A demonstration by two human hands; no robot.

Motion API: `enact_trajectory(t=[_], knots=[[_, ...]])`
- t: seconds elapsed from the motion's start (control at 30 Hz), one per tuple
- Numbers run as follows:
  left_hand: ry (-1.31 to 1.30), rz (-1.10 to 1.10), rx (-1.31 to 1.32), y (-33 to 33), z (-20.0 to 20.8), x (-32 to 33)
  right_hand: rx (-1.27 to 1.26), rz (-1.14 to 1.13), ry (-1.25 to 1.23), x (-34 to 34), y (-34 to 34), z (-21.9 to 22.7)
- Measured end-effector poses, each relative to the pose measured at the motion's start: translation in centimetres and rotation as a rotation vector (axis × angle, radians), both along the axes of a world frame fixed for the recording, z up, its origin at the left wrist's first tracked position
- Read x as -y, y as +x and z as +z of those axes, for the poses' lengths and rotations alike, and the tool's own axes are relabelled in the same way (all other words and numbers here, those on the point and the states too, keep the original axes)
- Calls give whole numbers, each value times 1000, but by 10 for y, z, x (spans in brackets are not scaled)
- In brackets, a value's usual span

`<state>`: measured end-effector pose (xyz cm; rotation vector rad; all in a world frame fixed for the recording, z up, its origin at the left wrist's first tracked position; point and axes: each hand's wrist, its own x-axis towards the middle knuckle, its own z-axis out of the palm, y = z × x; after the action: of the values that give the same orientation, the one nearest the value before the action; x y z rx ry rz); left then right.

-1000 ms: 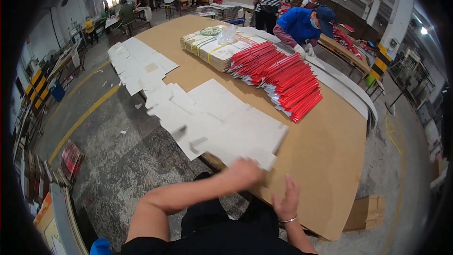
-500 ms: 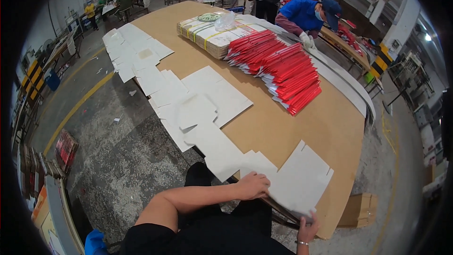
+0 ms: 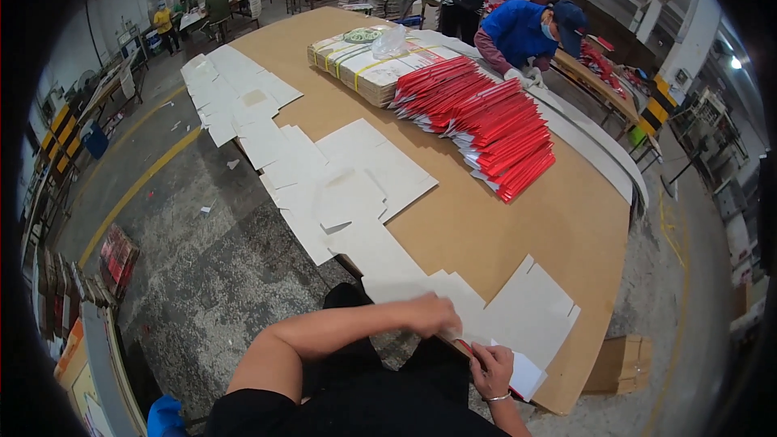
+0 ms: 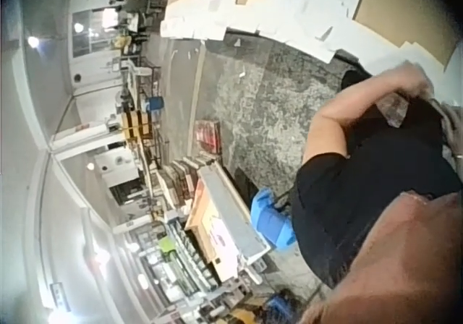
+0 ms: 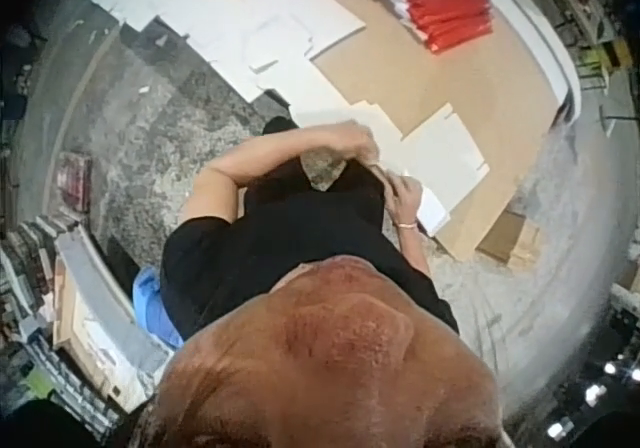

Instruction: Manually sort and stack flat paper sheets on a large industrial workbench.

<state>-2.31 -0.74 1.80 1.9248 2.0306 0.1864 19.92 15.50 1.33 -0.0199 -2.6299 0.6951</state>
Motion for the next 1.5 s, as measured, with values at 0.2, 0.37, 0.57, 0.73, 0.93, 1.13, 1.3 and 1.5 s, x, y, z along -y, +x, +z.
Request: enact_trajectory(t=[0.2,0.37,0.57,0.73,0.93,1.13,1.3,1.5], knots=[[43,239,-169,61,10,2,32,15,37,1,0,13],[90,221,-275,94,0,1,212,-148,-421,23,51,3],[244,199,-233,144,-7,-20,157,-734,-1577,33,62,-42],[315,-67,51,102,-2,-22,-298,-619,-151,12,26,-4],[-378,-40,184,68,52,1,425,-151,290,8,-25,31],[-46,463,-361,7,31,73,356,-34,344,2,-76,3],[313,205,-398,-24,-19,86,372,-1,405,3,-38,-6],[-339,18,157,-46,46,16,-226,136,8,-49,-4,-2]])
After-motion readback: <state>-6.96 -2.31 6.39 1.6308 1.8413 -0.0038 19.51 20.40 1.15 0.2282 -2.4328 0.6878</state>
